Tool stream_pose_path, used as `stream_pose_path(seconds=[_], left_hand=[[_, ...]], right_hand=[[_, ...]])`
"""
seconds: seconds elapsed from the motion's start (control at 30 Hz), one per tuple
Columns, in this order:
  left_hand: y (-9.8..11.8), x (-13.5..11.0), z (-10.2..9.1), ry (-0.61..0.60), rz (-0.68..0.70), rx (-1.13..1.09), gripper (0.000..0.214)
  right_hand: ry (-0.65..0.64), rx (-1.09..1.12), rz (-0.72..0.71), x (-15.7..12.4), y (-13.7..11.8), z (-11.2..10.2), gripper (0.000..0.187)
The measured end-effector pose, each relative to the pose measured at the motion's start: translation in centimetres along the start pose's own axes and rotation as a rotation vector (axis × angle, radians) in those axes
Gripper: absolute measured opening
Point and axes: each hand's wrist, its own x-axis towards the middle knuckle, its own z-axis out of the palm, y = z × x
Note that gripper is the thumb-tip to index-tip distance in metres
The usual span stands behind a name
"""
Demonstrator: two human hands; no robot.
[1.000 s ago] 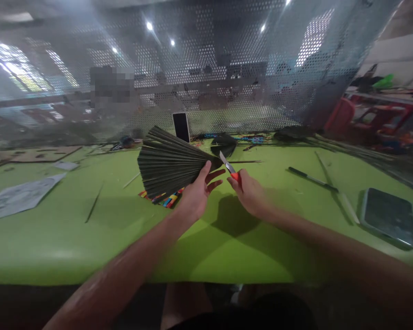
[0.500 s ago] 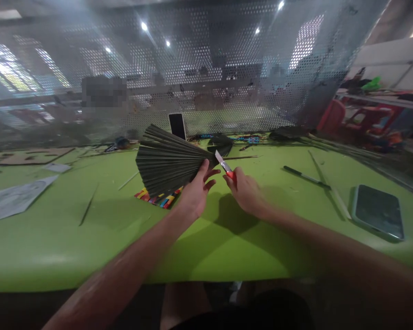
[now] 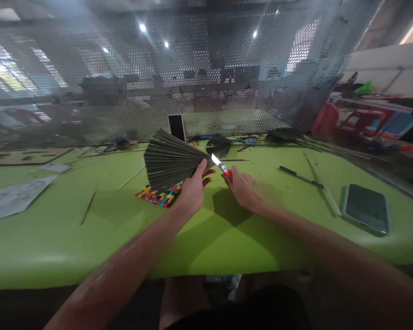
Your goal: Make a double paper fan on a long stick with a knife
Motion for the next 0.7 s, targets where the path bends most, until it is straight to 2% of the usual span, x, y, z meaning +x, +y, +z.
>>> stream_pose_path(seconds=[0.13, 0.27, 0.37, 0.47, 0.57, 0.7], left_hand=[[0.1, 0.1, 0.5, 0.068, -0.048, -0.056, 0.018], [0.5, 0.6, 0.6, 0.133, -0.096, -0.052, 0.017], [2.1, 2.0, -0.8, 0.235, -0.079, -0.044, 0.019], [3.9, 3.6, -2.6, 0.321, 0.012, -0.086, 0.021], [4.0, 3.9, -2.8, 0.266, 0.034, -0.073, 0.018], [2.6, 3.1, -0.8, 0.055, 0.138, 0.003, 0.016]], right_hand=[[-0.017, -0.146, 0.011, 0.4, -0.5, -0.1, 0.043], [-0.004, -0.178, 0.047, 0.9, -0.4, 0.0, 0.042], [0.033, -0.159, 0.189, 1.2, 1.6, -0.8, 0.037], [0.102, -0.163, 0.287, 1.0, 4.1, -2.3, 0.038], [0.161, -0.137, 0.229, 0.6, 5.0, -3.7, 0.036], [0.242, -0.007, 0.089, 0.7, 3.7, -4.2, 0.024]])
